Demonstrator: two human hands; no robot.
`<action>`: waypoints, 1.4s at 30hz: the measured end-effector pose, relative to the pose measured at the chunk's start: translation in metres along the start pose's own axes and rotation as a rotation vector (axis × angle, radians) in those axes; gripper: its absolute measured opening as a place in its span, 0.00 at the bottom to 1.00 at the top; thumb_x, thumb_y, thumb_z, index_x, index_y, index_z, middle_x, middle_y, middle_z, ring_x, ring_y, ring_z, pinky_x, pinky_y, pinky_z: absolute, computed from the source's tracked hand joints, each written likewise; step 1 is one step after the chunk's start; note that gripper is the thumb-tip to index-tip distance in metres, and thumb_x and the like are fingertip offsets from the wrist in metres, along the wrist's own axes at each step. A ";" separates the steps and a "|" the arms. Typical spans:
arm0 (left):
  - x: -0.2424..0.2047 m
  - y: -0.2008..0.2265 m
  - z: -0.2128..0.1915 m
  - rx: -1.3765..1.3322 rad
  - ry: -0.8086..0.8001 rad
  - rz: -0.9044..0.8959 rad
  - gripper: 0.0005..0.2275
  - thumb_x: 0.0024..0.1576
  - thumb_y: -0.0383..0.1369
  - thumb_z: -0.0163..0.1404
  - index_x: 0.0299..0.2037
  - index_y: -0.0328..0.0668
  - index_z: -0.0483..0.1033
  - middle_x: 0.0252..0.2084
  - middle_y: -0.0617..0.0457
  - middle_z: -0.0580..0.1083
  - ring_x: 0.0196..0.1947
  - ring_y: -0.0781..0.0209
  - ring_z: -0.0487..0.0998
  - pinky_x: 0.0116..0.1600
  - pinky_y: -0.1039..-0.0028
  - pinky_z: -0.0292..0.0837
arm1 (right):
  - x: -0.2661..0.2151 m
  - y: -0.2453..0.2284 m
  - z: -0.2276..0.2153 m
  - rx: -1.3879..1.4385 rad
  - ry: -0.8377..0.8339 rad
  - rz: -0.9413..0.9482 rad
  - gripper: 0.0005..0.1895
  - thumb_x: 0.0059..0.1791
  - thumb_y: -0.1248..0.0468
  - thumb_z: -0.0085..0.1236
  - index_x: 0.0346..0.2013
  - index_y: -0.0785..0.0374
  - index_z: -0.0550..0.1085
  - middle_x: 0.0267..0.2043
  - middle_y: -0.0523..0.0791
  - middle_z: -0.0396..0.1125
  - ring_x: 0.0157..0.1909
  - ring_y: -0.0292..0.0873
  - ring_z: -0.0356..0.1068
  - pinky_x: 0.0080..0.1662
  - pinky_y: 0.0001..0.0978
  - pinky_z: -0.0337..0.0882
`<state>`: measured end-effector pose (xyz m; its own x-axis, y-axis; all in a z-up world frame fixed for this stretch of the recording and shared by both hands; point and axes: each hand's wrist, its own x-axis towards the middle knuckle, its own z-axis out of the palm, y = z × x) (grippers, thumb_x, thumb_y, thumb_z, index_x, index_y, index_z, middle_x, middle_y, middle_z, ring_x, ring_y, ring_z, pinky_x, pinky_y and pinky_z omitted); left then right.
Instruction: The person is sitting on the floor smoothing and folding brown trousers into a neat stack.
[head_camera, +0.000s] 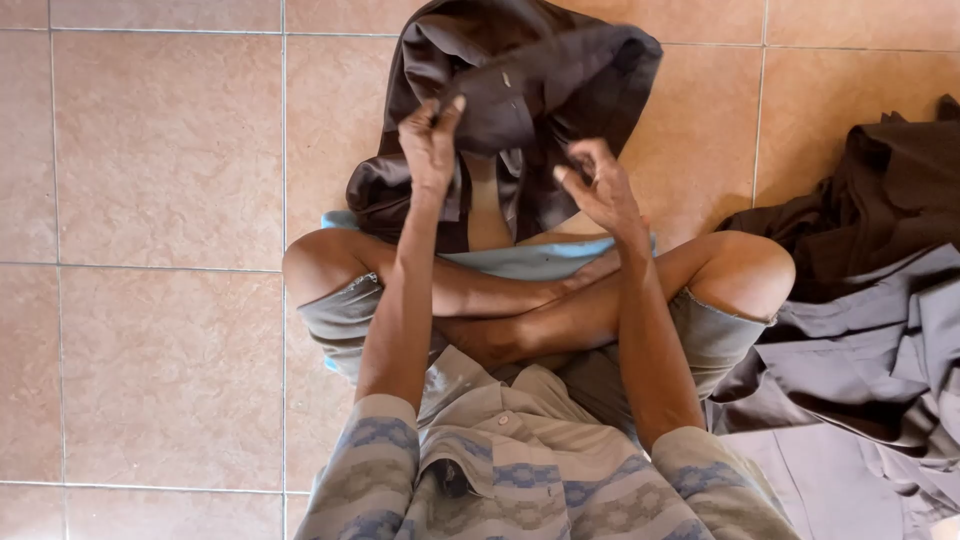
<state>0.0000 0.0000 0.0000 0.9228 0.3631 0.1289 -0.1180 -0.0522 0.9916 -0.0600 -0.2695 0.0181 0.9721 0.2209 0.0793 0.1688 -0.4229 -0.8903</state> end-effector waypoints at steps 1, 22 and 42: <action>0.008 0.006 -0.007 0.001 0.004 0.002 0.14 0.55 0.38 0.60 0.20 0.51 0.70 0.23 0.60 0.75 0.25 0.65 0.69 0.36 0.69 0.68 | -0.001 0.008 0.001 0.002 -0.002 -0.003 0.13 0.55 0.62 0.59 0.50 0.62 0.68 0.49 0.46 0.67 0.53 0.42 0.68 0.57 0.32 0.67; 0.042 0.014 -0.032 -0.101 0.205 0.107 0.10 0.56 0.36 0.57 0.27 0.39 0.81 0.23 0.59 0.75 0.28 0.66 0.74 0.35 0.72 0.71 | -0.029 0.084 0.088 -1.271 -0.216 -0.491 0.11 0.50 0.65 0.48 0.46 0.59 0.72 0.59 0.54 0.70 0.52 0.55 0.70 0.40 0.43 0.72; -0.005 0.050 0.058 0.374 0.052 0.354 0.11 0.60 0.40 0.57 0.49 0.49 0.81 0.32 0.59 0.84 0.21 0.74 0.73 0.31 0.77 0.74 | -0.011 0.028 0.043 -0.151 0.369 0.126 0.24 0.59 0.50 0.43 0.59 0.66 0.66 0.48 0.57 0.63 0.47 0.62 0.66 0.42 0.53 0.65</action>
<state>0.0106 -0.0585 0.0485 0.8295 0.3077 0.4661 -0.2722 -0.5061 0.8184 -0.0731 -0.2458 -0.0267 0.9753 -0.1589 0.1537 0.0400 -0.5565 -0.8299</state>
